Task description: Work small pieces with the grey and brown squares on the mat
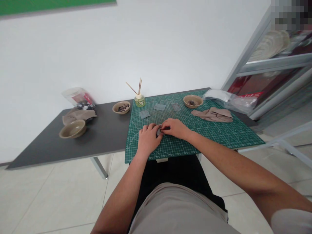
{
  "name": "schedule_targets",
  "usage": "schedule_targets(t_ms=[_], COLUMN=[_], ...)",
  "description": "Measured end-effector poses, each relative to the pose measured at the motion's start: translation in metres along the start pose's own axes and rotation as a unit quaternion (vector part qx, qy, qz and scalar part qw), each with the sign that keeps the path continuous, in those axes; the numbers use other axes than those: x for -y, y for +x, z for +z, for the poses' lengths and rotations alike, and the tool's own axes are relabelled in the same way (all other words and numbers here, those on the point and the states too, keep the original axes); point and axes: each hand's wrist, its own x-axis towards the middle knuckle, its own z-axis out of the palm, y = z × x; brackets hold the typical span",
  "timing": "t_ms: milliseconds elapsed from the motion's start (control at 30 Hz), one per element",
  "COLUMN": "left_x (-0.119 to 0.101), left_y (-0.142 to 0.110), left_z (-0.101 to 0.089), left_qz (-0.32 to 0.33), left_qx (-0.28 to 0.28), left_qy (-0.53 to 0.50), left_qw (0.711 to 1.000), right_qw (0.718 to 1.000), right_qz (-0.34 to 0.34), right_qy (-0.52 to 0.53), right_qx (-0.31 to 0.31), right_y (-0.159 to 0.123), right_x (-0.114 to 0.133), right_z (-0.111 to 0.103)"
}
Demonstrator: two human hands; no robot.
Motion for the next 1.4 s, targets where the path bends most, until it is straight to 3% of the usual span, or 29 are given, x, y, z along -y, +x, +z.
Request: schedule_targets(t_ms=[233, 433, 633, 833, 967, 1167, 1400], left_x=[-0.001, -0.002, -0.003, -0.002, 0.0, 0.0, -0.001], left_y=[-0.001, 0.0, 0.0, 0.0, 0.0, 0.0, 0.0], left_z=[-0.002, -0.003, -0.004, -0.003, -0.001, 0.001, -0.001], left_qz=[-0.002, -0.012, -0.022, -0.022, -0.02, -0.011, -0.02], left_qx=[0.013, 0.021, 0.035, 0.025, 0.021, 0.012, 0.028], left_qy=[0.005, 0.003, -0.001, -0.004, -0.003, 0.004, 0.005], left_qw=[1.0, 1.0, 0.999, 0.999, 1.0, 1.0, 0.999], right_qw=[1.0, 1.0, 0.999, 1.0, 1.0, 1.0, 1.0], right_qz=[0.023, 0.004, -0.012, 0.004, -0.012, 0.001, -0.011], right_qy=[0.01, 0.007, 0.019, 0.002, 0.014, 0.023, 0.027], right_qx=[-0.008, 0.002, 0.031, -0.001, 0.009, 0.011, 0.002], right_y=[-0.01, 0.005, -0.006, 0.004, 0.005, -0.005, 0.001], right_x=[-0.012, -0.005, -0.005, -0.012, -0.007, -0.013, -0.008], right_z=[-0.014, -0.003, -0.01, -0.008, -0.003, -0.013, -0.003])
